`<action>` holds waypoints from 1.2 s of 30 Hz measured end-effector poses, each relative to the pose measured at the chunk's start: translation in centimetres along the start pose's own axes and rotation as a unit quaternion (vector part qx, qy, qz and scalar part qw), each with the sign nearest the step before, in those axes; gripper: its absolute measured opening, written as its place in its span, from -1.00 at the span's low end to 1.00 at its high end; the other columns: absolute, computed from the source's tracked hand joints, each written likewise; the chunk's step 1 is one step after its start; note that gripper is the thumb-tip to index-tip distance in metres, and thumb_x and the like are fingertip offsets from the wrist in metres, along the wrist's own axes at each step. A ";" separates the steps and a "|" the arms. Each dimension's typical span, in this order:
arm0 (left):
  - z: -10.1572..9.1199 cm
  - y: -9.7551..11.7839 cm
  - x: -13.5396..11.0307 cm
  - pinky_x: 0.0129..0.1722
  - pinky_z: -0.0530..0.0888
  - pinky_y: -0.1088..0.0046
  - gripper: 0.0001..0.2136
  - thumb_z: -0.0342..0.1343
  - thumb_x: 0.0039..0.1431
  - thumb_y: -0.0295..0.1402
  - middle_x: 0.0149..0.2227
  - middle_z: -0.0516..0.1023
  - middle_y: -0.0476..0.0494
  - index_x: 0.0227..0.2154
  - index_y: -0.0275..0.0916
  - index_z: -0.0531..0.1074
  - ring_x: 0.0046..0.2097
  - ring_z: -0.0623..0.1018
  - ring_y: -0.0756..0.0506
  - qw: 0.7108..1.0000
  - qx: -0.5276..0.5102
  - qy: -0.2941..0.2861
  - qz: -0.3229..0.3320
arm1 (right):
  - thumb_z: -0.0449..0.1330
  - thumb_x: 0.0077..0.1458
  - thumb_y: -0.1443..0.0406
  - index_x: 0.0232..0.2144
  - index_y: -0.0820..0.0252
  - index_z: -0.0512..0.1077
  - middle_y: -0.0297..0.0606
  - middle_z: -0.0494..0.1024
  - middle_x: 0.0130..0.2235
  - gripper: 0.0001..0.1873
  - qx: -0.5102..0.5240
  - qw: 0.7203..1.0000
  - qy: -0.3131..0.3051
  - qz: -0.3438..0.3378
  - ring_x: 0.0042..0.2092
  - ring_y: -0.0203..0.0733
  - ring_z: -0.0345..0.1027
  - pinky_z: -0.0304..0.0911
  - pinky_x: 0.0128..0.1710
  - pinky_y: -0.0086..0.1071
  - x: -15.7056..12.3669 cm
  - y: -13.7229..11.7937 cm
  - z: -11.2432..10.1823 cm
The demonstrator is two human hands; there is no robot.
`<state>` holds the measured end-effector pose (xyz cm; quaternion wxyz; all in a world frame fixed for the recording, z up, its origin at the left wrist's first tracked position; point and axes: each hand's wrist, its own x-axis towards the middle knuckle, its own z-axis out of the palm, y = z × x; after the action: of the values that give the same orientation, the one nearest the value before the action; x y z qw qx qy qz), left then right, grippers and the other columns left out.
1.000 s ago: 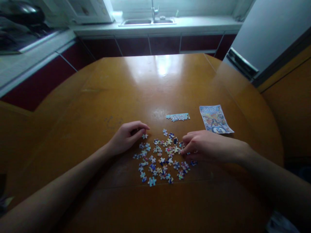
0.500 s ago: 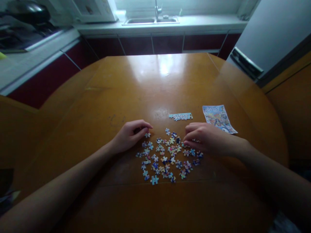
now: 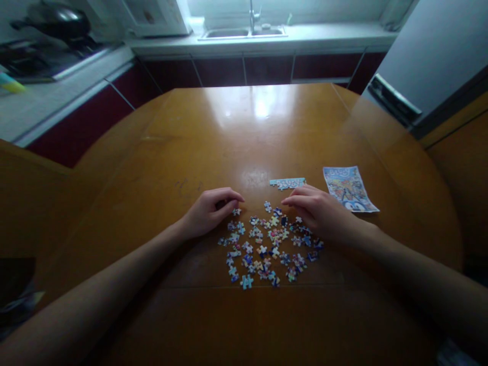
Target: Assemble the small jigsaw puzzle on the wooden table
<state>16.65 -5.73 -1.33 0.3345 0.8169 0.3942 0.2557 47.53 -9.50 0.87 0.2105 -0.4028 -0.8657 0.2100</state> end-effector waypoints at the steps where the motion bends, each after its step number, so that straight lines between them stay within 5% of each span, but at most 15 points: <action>1: 0.0 0.0 0.0 -0.33 0.39 0.49 -0.83 0.08 0.31 -0.32 -0.31 0.56 -0.11 -0.21 -0.28 0.53 -0.32 0.49 -0.01 1.000 -0.001 -0.001 0.001 | 0.07 0.26 0.40 -0.14 0.22 0.54 -0.13 0.55 -0.18 -0.74 0.000 1.000 -0.005 -0.001 -0.10 -0.12 0.37 0.30 -0.07 -0.23 0.0 0.0 0.1; 36: 0.0 0.3 0.1 -0.34 0.38 0.50 -0.85 0.08 0.30 -0.36 -0.33 0.55 -0.09 -0.23 -0.28 0.53 -0.34 0.48 0.01 1.000 -0.004 0.000 0.010 | 0.05 0.21 0.43 -0.22 0.13 0.58 -0.20 0.54 -0.20 -0.70 0.003 0.999 -0.038 0.023 -0.16 -0.18 0.39 0.31 -0.14 -0.30 0.1 -0.2 0.1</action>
<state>16.82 -5.84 -1.07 0.3352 0.8193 0.3851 0.2608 47.32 -9.51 0.94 0.1733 -0.4140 -0.8628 0.2327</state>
